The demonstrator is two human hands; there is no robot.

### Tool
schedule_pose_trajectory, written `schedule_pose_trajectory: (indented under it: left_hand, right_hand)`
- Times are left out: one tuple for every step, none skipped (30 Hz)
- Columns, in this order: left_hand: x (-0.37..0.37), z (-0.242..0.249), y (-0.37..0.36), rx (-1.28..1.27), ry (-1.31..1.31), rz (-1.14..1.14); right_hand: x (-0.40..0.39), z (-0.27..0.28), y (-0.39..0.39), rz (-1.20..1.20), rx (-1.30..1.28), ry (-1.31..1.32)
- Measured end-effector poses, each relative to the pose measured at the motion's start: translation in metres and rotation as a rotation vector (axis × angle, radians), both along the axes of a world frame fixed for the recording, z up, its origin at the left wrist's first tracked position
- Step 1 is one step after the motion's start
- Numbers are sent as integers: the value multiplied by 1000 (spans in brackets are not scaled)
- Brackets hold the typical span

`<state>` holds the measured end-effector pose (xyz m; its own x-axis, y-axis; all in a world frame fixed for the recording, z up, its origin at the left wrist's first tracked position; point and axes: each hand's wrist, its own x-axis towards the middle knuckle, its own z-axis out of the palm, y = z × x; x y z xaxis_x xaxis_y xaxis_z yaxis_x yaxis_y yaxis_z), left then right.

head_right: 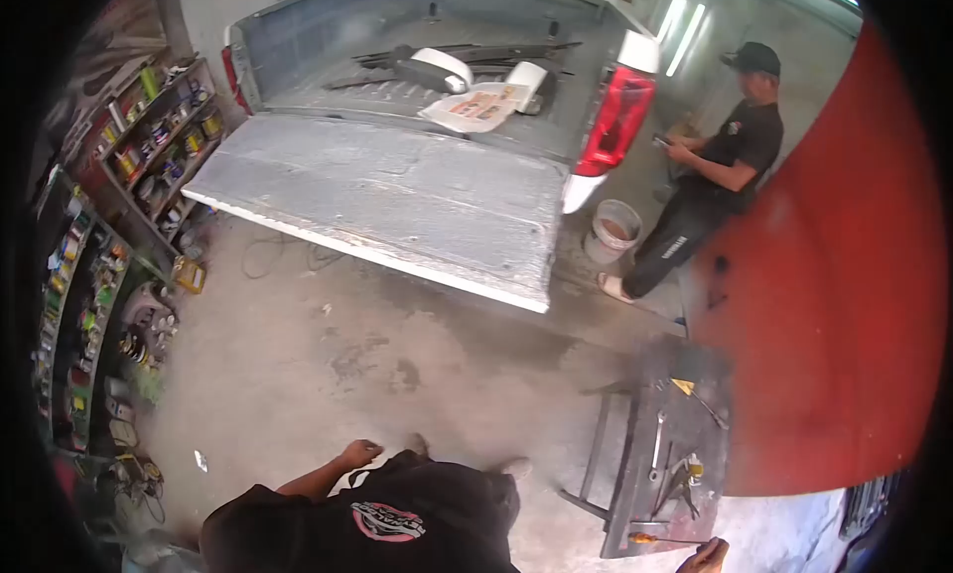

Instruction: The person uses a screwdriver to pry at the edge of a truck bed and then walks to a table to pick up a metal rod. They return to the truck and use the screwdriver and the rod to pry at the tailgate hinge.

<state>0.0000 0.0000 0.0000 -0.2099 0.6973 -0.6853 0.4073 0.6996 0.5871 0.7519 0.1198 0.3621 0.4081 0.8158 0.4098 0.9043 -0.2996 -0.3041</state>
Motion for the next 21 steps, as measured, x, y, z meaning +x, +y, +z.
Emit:
schedule_pose_trajectory:
  left_hand:
    - [16, 15, 16, 60, -22, 9]
    - [33, 28, 35, 138, -68, -15]
    - [-9, 39, 44, 224, -102, -43]
    - [4, 49, 56, 276, -217, -36]
    - [13, 62, 73, 333, -325, -27]
    - [19, 96, 95, 350, -400, -38]
    - [27, 137, 115, 371, -477, -50]
    - [33, 163, 133, 471, -502, -108]
    - [37, 187, 146, 568, -525, -165]
    - [37, 224, 156, 556, -517, -232]
    - [36, 265, 167, 544, -508, -296]
    - [31, 285, 172, 530, -498, -359]
    - [25, 287, 170, 565, -491, -307]
    - [20, 288, 170, 602, -482, -260]
    - [15, 289, 170, 637, -476, -217]
    - [5, 293, 167, 660, -388, -194]
    - [-9, 298, 161, 679, -304, -173]
    - [-21, 302, 155, 697, -226, -156]
    - [-30, 307, 149, 724, -186, -83]
    - [-36, 309, 142, 744, -159, -15]
    - [-43, 308, 132, 765, -77, 15]
  right_hand:
    - [-20, 3, 15, 99, 32, 128]
    - [-43, 9, 28, 197, 64, 256]
    - [-124, 19, 23, 288, -92, 483]
    - [-203, 65, 32, 299, -174, 256]
    - [-283, 111, 40, 305, -237, 25]
    - [-281, 67, 58, 463, -150, 310]
    - [-281, 25, 75, 616, -78, 603]
    - [-310, 18, 89, 690, -91, 717]
    - [-348, 19, 101, 765, -111, 831]
    - [-380, 20, 114, 832, -127, 898]
    - [-410, 21, 126, 901, -145, 964]
    - [-440, 23, 136, 942, -155, 1010]
    - [-470, 24, 145, 981, -161, 1060]
    - [-496, 23, 156, 1039, -183, 1066]
    - [-519, 23, 165, 1092, -206, 1071]
    - [-541, 24, 173, 1135, -265, 1116]
    - [-562, 25, 180, 1173, -326, 1158]
    - [-583, 23, 185, 1262, -351, 1153]
    - [-603, 21, 189, 1341, -375, 1146]
    - [-622, 22, 189, 1415, -436, 1172]
    - [-641, 24, 188, 1483, -497, 1200]
